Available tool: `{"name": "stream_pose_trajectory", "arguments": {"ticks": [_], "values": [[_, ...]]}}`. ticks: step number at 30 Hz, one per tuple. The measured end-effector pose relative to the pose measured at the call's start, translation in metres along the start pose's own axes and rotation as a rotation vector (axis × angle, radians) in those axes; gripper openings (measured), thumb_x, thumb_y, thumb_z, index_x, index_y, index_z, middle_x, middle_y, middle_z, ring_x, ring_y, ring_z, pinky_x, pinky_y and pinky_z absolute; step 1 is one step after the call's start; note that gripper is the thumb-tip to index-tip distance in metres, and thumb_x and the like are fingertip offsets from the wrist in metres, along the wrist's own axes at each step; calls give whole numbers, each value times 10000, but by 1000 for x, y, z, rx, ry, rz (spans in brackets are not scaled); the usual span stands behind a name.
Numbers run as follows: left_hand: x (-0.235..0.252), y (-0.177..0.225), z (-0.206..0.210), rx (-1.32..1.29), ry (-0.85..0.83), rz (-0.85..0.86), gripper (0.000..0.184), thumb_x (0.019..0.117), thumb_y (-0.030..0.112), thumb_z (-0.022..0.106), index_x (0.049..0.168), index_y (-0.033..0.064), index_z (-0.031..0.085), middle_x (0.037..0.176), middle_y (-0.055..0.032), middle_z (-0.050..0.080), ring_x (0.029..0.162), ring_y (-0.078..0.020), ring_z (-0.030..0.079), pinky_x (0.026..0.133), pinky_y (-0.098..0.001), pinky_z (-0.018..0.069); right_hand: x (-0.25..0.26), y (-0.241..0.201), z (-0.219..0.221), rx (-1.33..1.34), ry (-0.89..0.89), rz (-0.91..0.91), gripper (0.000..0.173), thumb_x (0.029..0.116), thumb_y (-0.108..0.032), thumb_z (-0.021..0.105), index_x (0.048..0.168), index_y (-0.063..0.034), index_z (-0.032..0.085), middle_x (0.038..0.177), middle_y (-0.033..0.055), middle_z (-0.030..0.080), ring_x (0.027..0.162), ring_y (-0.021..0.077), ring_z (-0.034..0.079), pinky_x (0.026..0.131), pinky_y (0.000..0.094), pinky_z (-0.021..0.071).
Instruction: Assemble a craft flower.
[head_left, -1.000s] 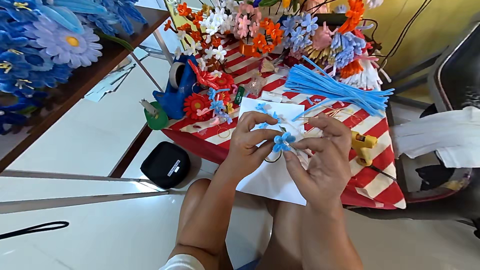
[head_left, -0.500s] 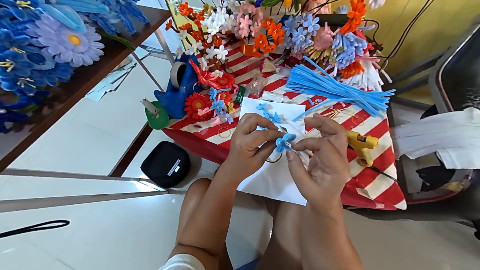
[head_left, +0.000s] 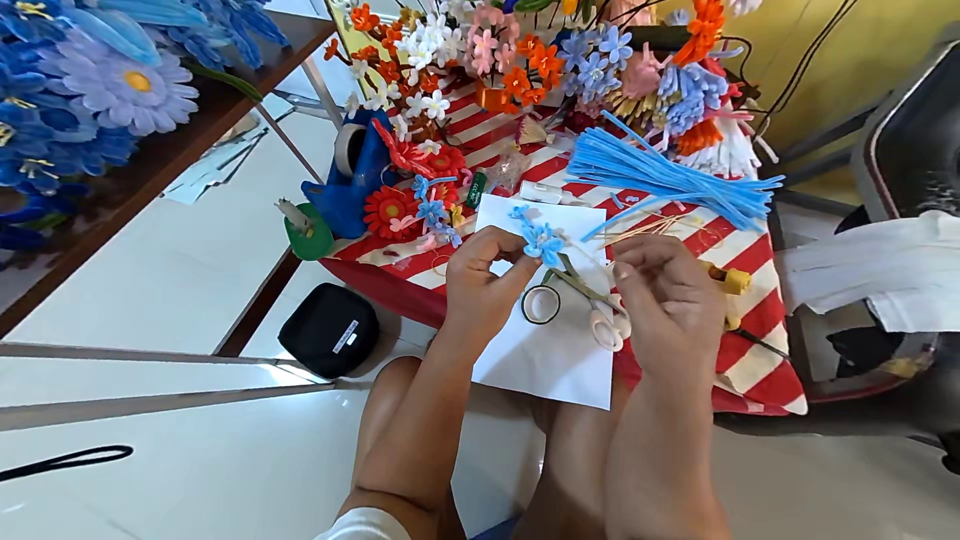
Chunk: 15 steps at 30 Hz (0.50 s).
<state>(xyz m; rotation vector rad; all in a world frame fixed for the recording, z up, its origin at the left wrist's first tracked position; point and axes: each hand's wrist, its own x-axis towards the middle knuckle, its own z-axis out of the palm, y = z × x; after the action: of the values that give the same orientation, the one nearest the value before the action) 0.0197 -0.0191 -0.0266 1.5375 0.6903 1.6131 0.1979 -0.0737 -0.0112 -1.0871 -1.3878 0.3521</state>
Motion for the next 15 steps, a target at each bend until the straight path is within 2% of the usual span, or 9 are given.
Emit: {"name": "stream_pose_trajectory", "arguments": {"ticks": [4, 7, 15], "values": [[0, -1, 3, 75, -45, 66, 52, 851, -5, 727, 876, 39, 715, 882, 1, 670, 849, -46, 653, 771, -221, 578, -6, -8, 14, 100, -44, -69, 126, 931, -103, 636, 1052, -123, 667, 1199, -26, 626, 1123, 43, 609, 907, 214, 557], [-1, -3, 5, 116, -68, 141, 52, 854, -1, 745, 871, 38, 715, 891, 4, 654, 880, -31, 633, 797, -197, 557, -8, -9, 21, 117, -58, -116, 149, 922, -101, 649, 1064, -143, 670, 1240, -28, 599, 1179, 64, 582, 954, 240, 546], [-3, -4, 8, 260, -86, 285, 26, 858, 6, 717, 847, 26, 705, 857, -32, 639, 877, -69, 618, 808, -197, 531, -7, -8, 24, 77, -43, -123, 173, 916, -98, 644, 1086, -128, 662, 1270, -5, 580, 1214, 77, 562, 974, 242, 536]]}}
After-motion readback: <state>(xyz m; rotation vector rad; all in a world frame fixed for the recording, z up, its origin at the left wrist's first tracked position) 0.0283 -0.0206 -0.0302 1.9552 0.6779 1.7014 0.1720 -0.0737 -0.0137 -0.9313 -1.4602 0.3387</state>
